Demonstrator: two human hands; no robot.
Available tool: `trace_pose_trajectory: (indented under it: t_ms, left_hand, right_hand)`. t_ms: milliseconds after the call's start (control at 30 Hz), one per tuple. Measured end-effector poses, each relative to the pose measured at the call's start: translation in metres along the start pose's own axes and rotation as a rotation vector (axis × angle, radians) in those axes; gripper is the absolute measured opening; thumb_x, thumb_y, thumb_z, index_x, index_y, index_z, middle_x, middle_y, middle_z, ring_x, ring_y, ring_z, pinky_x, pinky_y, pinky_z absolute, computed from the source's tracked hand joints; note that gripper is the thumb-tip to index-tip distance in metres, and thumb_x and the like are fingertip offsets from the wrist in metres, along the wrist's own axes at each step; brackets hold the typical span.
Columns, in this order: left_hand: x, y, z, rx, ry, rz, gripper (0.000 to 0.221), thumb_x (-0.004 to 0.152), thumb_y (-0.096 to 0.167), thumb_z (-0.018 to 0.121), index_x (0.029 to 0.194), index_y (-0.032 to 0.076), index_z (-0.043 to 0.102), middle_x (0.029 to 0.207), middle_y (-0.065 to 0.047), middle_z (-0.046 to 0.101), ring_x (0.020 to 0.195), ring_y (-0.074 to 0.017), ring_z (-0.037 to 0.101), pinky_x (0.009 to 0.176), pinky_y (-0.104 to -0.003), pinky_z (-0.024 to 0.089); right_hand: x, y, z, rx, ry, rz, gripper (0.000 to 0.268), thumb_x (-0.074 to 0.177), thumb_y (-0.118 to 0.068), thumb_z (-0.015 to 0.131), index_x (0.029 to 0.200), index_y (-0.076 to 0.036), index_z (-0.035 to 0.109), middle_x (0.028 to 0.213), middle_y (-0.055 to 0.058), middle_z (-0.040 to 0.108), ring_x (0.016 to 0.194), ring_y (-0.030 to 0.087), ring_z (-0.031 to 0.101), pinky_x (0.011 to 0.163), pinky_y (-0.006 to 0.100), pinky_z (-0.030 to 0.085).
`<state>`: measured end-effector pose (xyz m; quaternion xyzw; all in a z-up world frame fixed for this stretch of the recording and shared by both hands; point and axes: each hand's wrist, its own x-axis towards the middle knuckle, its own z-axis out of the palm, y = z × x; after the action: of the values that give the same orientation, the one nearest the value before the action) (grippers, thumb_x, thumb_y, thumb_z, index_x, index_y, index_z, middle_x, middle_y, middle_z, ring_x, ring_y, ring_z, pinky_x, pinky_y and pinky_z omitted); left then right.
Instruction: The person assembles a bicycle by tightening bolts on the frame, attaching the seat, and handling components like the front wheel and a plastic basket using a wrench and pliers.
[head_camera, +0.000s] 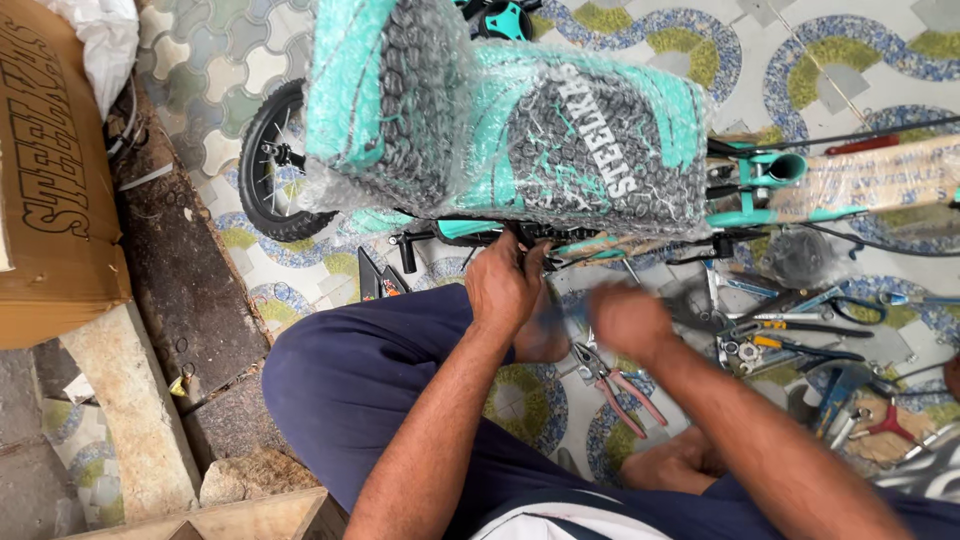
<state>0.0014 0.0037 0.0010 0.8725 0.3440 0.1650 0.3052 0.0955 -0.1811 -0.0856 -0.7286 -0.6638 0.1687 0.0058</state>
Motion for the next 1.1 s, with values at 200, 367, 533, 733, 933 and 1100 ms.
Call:
trace_pose_trajectory:
  t_ms: [200,367,533,733,933,1100]
  left_hand:
    - [-0.001,0.000,0.003,0.012,0.047,0.035,0.032,0.090,0.032,0.078,0.087,0.004,0.062,0.074,-0.019,0.069,0.068,-0.0444,0.066,0.058,-0.054,0.048]
    - [-0.002,0.001,-0.001,-0.032,0.061,0.075,0.030,0.090,0.032,0.076,0.089,0.005,0.063,0.076,-0.018,0.069,0.069,-0.0437,0.067,0.058,-0.053,0.049]
    - [-0.001,0.000,0.002,-0.014,0.059,0.077,0.032,0.090,0.031,0.077,0.091,0.003,0.063,0.074,-0.019,0.069,0.067,-0.0442,0.066,0.056,-0.053,0.047]
    - [-0.001,-0.004,0.006,-0.001,0.066,0.068,0.035,0.090,0.033,0.078,0.086,0.003,0.061,0.074,-0.019,0.069,0.068,-0.0439,0.066,0.058,-0.053,0.049]
    - [-0.001,-0.004,0.006,-0.009,0.024,0.045,0.033,0.091,0.033,0.076,0.089,0.003,0.062,0.075,-0.018,0.070,0.068,-0.0424,0.067,0.058,-0.052,0.049]
    - [0.003,-0.003,0.002,0.036,0.038,0.055,0.031,0.090,0.032,0.077,0.089,0.004,0.065,0.075,-0.018,0.070,0.068,-0.0424,0.067,0.058,-0.052,0.050]
  right_hand:
    - [0.017,-0.009,0.034,0.084,0.080,0.237,0.025,0.080,-0.027,0.070,0.098,-0.010,0.068,0.096,0.014,0.071,0.088,0.031,0.072,0.081,0.044,0.058]
    - [0.019,-0.015,0.005,0.311,-0.016,0.588,0.053,0.094,-0.053,0.066,0.106,-0.002,0.065,0.098,0.021,0.069,0.084,0.037,0.073,0.075,0.049,0.060]
    - [-0.009,-0.018,-0.001,0.365,0.004,0.292,0.042,0.086,-0.044,0.070,0.110,-0.010,0.069,0.102,0.016,0.071,0.096,0.037,0.070,0.085,0.051,0.056]
    - [-0.032,0.005,0.038,0.546,0.262,0.327,0.046,0.084,-0.038,0.071,0.122,-0.012,0.067,0.114,0.013,0.071,0.102,0.035,0.068,0.083,0.048,0.057]
    - [-0.006,0.042,0.045,0.288,0.108,0.162,0.033,0.088,-0.031,0.069,0.114,-0.011,0.066,0.106,0.011,0.072,0.097,0.030,0.071,0.084,0.044,0.059]
    - [0.008,0.050,0.041,0.307,0.044,0.397,0.037,0.099,-0.043,0.066,0.113,-0.008,0.064,0.100,0.015,0.072,0.092,0.035,0.071,0.080,0.047,0.058]
